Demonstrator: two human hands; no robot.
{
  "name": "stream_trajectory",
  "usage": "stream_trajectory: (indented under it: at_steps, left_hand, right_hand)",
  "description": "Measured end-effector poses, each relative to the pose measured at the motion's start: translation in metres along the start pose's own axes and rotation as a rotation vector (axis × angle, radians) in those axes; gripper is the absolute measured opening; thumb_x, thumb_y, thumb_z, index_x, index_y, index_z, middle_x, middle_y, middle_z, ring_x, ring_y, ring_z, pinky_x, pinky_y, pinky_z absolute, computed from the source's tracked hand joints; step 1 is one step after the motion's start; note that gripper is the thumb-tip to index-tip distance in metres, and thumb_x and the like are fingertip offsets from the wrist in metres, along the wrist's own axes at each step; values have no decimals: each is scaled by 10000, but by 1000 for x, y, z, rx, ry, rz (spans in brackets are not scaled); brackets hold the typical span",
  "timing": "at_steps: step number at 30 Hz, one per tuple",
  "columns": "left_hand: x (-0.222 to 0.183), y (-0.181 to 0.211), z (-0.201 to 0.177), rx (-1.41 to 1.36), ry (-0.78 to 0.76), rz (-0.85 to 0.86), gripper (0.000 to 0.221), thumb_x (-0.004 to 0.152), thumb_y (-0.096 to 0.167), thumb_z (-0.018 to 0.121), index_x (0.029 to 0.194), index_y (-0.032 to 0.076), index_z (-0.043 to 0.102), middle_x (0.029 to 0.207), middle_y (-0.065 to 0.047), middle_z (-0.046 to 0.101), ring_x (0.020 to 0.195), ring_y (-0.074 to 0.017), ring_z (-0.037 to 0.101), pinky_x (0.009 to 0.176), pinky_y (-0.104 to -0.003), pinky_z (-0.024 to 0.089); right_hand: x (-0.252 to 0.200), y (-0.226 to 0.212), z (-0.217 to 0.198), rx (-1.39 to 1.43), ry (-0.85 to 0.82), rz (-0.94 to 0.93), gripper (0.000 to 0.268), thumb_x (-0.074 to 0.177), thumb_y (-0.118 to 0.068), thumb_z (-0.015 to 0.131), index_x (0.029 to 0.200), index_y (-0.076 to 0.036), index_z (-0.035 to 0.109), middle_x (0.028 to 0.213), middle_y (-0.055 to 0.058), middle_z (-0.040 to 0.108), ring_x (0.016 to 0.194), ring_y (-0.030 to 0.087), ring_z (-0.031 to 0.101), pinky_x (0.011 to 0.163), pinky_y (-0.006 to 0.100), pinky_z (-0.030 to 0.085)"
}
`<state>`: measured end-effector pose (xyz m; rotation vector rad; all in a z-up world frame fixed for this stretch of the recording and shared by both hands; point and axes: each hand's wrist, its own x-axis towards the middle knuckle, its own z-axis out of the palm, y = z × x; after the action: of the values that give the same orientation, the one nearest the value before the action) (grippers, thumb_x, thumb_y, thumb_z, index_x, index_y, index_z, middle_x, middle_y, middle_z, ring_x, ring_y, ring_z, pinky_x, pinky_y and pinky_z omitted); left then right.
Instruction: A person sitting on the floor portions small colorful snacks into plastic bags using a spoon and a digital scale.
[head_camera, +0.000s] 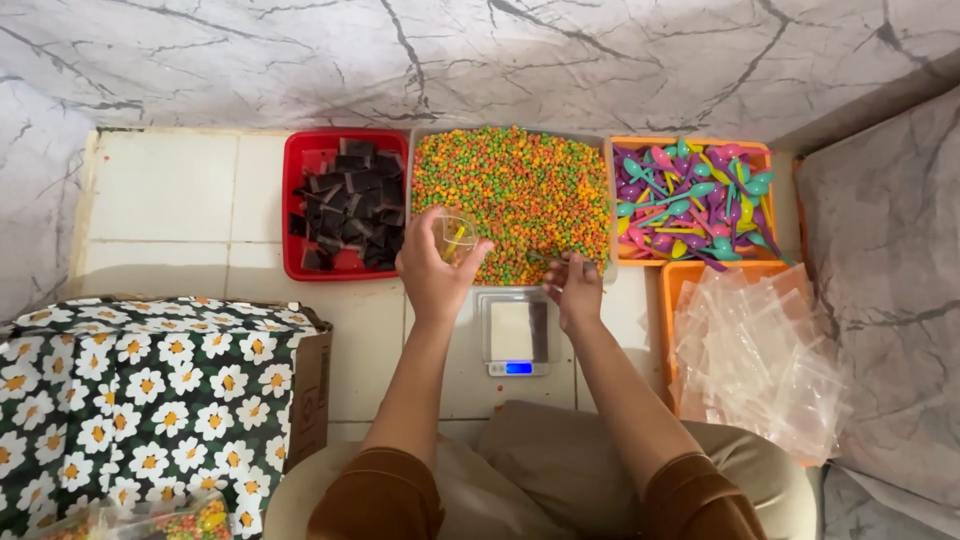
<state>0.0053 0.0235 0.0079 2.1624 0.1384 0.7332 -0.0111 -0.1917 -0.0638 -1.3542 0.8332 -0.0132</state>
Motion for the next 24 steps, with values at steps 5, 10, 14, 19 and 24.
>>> stream_trajectory:
  at_steps: [5, 10, 14, 19, 24]
  left_hand:
    - [-9, -3, 6, 80, -14, -4, 843, 664, 709, 837, 1289, 194, 603, 1184, -38, 650, 972, -285, 725, 757, -467, 560]
    - [-17, -4, 14, 177, -130, -30, 864, 598, 688, 845, 1297, 242, 601, 1248, 5, 615, 1004, -253, 717, 805, -470, 548]
    - [-23, -4, 23, 230, -188, 6, 906, 501, 656, 882, 1260, 232, 627, 1257, -35, 629, 1003, -325, 716, 815, -527, 538]
    - [-24, 4, 25, 193, -244, -8, 931, 498, 646, 904, 1276, 210, 636, 1272, -46, 630, 1047, -341, 706, 859, -550, 534]
    - [-25, 4, 25, 186, -300, 1, 974, 535, 657, 880, 1349, 195, 614, 1318, -72, 611, 1086, -351, 692, 914, -559, 521]
  right_hand:
    - [11, -15, -6, 78, 24, 2, 312, 1110, -302, 388, 1167, -75, 595, 910, 86, 715, 708, 175, 709, 621, 339, 681]
    - [6, -53, -12, 72, 1, -88, 312, 1111, -308, 390, 1113, -87, 610, 873, 92, 699, 701, 171, 695, 593, 336, 685]
    - [0, -82, -10, 0, -55, -177, 322, 1111, -340, 400, 1083, -101, 614, 854, 89, 693, 698, 164, 693, 587, 333, 686]
    - [-13, -109, 0, -47, -111, -251, 348, 1113, -343, 395, 1062, -80, 617, 819, 100, 680, 672, 164, 694, 562, 338, 684]
    - [-27, -123, 12, -209, -281, -448, 319, 1130, -276, 409, 1049, -55, 624, 779, 95, 656, 627, 152, 664, 513, 307, 652]
